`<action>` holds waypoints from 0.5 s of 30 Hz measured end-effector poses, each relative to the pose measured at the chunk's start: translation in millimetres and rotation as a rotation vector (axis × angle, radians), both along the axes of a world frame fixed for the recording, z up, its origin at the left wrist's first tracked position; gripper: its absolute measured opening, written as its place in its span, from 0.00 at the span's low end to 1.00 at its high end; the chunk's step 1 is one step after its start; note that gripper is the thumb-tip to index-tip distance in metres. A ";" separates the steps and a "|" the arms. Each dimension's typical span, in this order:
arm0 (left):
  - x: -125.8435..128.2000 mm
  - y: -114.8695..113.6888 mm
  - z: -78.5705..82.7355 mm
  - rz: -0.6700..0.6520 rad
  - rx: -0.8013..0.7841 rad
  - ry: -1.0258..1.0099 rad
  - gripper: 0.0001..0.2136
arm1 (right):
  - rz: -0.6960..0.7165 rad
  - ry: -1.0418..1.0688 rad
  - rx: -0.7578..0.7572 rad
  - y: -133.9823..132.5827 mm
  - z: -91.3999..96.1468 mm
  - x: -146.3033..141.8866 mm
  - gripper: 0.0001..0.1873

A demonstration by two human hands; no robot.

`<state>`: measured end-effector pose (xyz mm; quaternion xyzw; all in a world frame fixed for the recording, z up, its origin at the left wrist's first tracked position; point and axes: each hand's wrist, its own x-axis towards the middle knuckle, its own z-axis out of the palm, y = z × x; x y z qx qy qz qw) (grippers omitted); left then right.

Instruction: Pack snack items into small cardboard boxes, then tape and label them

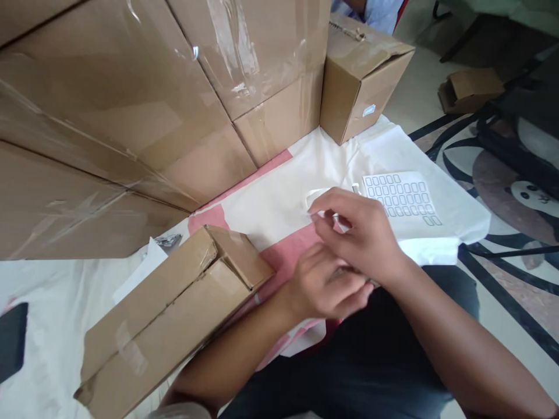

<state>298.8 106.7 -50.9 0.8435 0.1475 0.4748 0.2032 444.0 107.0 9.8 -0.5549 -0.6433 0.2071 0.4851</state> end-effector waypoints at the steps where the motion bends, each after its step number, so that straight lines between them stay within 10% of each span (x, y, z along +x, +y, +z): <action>1: -1.5 -8.8 3.0 -0.046 0.028 -0.058 0.09 | 0.054 0.042 -0.026 2.5 -2.4 -9.1 0.06; 8: 9.2 -90.0 -16.2 -0.849 0.051 0.062 0.15 | 0.223 0.002 -0.066 21.8 -46.6 -64.3 0.08; 15: 24.3 -153.6 -78.4 -0.940 0.129 0.262 0.09 | 0.299 -0.156 -0.096 22.7 -74.1 -92.9 0.12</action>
